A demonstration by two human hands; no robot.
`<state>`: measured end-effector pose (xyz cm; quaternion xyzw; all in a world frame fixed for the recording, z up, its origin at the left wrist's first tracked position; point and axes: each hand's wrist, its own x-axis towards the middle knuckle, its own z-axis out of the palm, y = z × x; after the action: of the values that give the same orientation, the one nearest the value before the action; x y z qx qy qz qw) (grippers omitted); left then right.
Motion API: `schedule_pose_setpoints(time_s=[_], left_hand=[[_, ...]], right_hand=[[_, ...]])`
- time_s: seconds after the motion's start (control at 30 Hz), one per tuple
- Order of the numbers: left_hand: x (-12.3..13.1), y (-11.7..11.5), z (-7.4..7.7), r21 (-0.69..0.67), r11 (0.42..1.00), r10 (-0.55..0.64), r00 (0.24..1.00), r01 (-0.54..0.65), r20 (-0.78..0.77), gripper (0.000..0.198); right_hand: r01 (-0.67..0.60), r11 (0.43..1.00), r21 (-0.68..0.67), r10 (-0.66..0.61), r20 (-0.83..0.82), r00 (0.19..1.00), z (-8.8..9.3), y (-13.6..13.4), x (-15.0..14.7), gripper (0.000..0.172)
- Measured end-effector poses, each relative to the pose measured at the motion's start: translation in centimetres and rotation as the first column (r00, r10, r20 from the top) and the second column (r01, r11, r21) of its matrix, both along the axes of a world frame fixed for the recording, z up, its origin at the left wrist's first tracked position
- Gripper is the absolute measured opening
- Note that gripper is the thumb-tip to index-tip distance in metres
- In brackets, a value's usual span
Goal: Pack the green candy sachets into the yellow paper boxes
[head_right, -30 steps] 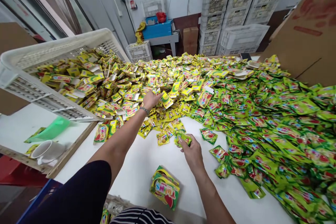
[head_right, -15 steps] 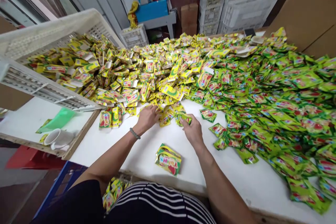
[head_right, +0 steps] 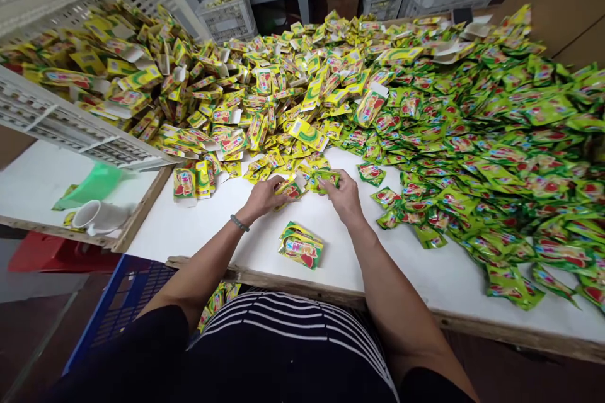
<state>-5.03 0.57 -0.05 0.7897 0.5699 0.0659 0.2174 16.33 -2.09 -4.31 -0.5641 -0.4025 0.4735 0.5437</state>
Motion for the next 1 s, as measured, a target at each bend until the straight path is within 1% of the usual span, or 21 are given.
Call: schedule_pose_setpoints(time_s=[0.03,0.07,0.1,0.13,0.17,0.2,0.23,0.27,0.3,0.33,0.4,0.47,0.53,0.57,0.67,0.7,0.77,0.83,0.93,1.0], left_hand=[[0.2,-0.4,-0.2,-0.015,1.0,0.003,0.995,-0.002,0.104,0.047],[0.5,-0.7,-0.4,-0.044,0.999,0.005,0.974,0.005,0.227,0.046],[0.9,-0.9,-0.6,-0.084,0.996,0.015,0.933,0.016,0.361,0.045],[1.2,-1.0,-0.9,-0.133,0.991,0.045,0.869,0.023,0.492,0.044],[1.7,-1.1,-1.2,-0.186,0.982,0.096,0.791,0.023,0.604,0.044],[2.1,-1.0,-1.4,-0.244,0.97,0.157,0.711,0.02,0.685,0.043],[2.5,-0.9,-1.6,-0.299,0.954,0.218,0.644,0.017,0.733,0.043],[2.8,-0.8,-1.7,-0.348,0.937,0.272,0.597,0.014,0.755,0.044],[3.1,-0.7,-1.7,-0.388,0.922,0.313,0.569,0.01,0.76,0.044],[3.4,-0.6,-1.7,-0.417,0.909,0.341,0.558,0.011,0.757,0.044],[3.8,-0.5,-1.6,-0.45,0.893,0.359,0.558,0.029,0.749,0.043],[4.3,-0.6,-1.5,-0.462,0.885,0.357,0.553,0.056,0.753,0.042],[4.7,-0.8,-1.5,-0.48,0.874,0.371,0.529,0.081,0.763,0.042],[4.8,-0.9,-1.5,-0.501,0.861,0.396,0.505,0.085,0.767,0.044],[5.0,-1.1,-1.3,-0.606,0.791,0.529,0.403,0.087,0.747,0.048],[5.0,-1.1,-1.3,-0.637,0.765,0.567,0.373,0.092,0.735,0.049],[4.9,-1.1,-1.1,-0.675,0.729,0.614,0.332,0.11,0.716,0.05],[4.8,-1.2,-1.2,-0.69,0.714,0.639,0.297,0.113,0.71,0.05],[4.7,-1.3,-1.5,-0.701,0.709,0.667,0.246,0.082,0.703,0.049],[4.8,-1.3,-1.7,-0.688,0.724,0.661,0.227,0.059,0.715,0.049]], right_hand=[[0.002,0.999,0.045,-0.002,-0.001,1.0,0.2,0.0,-0.1,0.042],[0.008,0.997,0.08,-0.01,0.015,1.0,0.3,0.0,-0.2,0.041],[0.013,0.995,0.103,-0.017,0.044,0.999,0.5,0.0,-0.2,0.04],[0.011,0.994,0.111,-0.02,0.083,0.996,0.7,0.0,-0.1,0.039],[0.0,0.995,0.104,-0.013,0.124,0.992,1.0,0.0,0.0,0.039],[-0.02,0.996,0.087,0.006,0.161,0.987,1.2,-0.1,0.2,0.039],[-0.046,0.997,0.065,0.033,0.191,0.981,1.5,-0.1,0.4,0.04],[-0.077,0.996,0.039,0.067,0.214,0.975,1.7,-0.1,0.7,0.041],[-0.11,0.994,0.013,0.104,0.232,0.967,1.9,-0.2,0.9,0.041],[-0.143,0.99,-0.013,0.142,0.248,0.958,2.1,-0.2,1.2,0.04],[-0.191,0.98,-0.057,0.2,0.281,0.939,2.4,-0.3,1.5,0.037],[-0.201,0.977,-0.07,0.213,0.32,0.923,2.5,-0.2,1.5,0.033],[-0.193,0.98,-0.043,0.196,0.332,0.923,2.4,-0.2,1.5,0.032],[-0.186,0.982,-0.018,0.182,0.309,0.934,2.3,-0.1,1.4,0.033],[-0.149,0.988,0.031,0.142,0.167,0.976,1.9,0.1,1.3,0.041],[-0.129,0.991,0.03,0.124,0.147,0.981,1.7,0.2,1.3,0.043],[-0.09,0.996,0.024,0.083,0.211,0.974,1.5,0.3,1.4,0.044],[-0.067,0.996,0.054,0.046,0.323,0.945,1.3,0.3,1.2,0.043],[-0.038,0.992,0.117,-0.011,0.392,0.92,1.1,0.2,0.8,0.045],[-0.017,0.99,0.14,-0.042,0.403,0.914,1.0,0.1,0.6,0.045]])
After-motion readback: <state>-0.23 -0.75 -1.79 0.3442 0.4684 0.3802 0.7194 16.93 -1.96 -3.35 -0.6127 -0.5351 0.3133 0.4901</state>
